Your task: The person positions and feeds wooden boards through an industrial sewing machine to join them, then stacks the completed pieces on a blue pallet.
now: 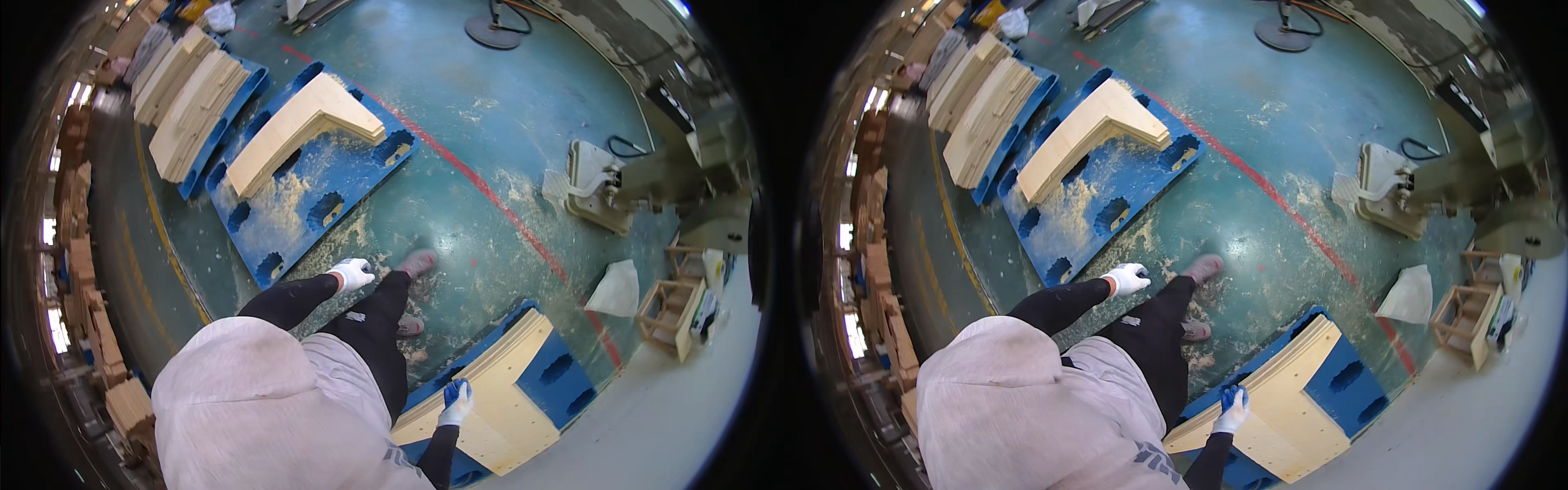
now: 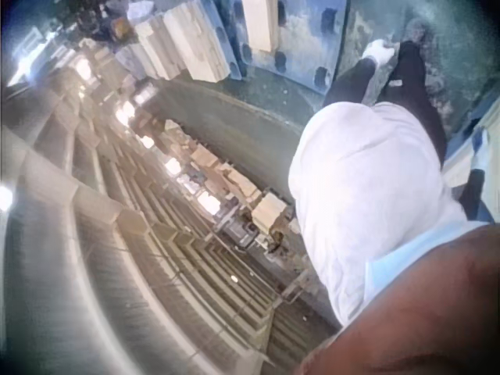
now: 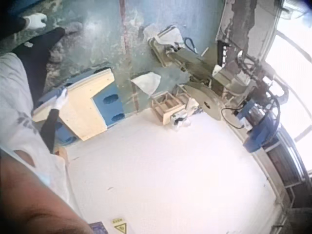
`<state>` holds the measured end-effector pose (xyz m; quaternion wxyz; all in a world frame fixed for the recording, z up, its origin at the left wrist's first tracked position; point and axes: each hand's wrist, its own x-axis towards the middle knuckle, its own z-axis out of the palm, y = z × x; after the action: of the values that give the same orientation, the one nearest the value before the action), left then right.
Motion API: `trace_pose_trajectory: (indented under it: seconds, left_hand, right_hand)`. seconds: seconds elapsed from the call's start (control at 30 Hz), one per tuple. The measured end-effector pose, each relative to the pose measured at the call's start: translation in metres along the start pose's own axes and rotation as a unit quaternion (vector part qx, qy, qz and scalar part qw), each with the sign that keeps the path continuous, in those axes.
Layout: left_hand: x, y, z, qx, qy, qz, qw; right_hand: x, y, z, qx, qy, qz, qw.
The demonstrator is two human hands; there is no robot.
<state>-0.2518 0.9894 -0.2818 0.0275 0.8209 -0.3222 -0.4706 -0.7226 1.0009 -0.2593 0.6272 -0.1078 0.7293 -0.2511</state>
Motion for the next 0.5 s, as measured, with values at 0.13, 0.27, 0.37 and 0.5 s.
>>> trace_pose_trajectory:
  seconds: [0.13, 0.27, 0.37, 0.5]
  left_hand:
    - [0.047, -0.044, -0.055, -0.143, 0.037, -0.046, 0.988]
    - [0.154, -0.070, -0.131, -0.260, 0.094, -0.093, 0.956]
    - [0.263, -0.094, -0.177, -0.290, 0.130, -0.092, 0.944]
    - [0.382, -0.123, -0.210, -0.424, 0.152, -0.081, 0.889]
  right_hand:
    - [0.019, -0.049, 0.106, -0.101, -0.053, -0.032, 0.993]
    - [0.058, -0.111, 0.264, -0.173, -0.079, -0.063, 0.980]
    - [0.124, -0.127, 0.387, -0.241, -0.123, -0.086, 0.959]
    - [0.225, -0.120, 0.603, -0.454, -0.219, -0.207, 0.838]
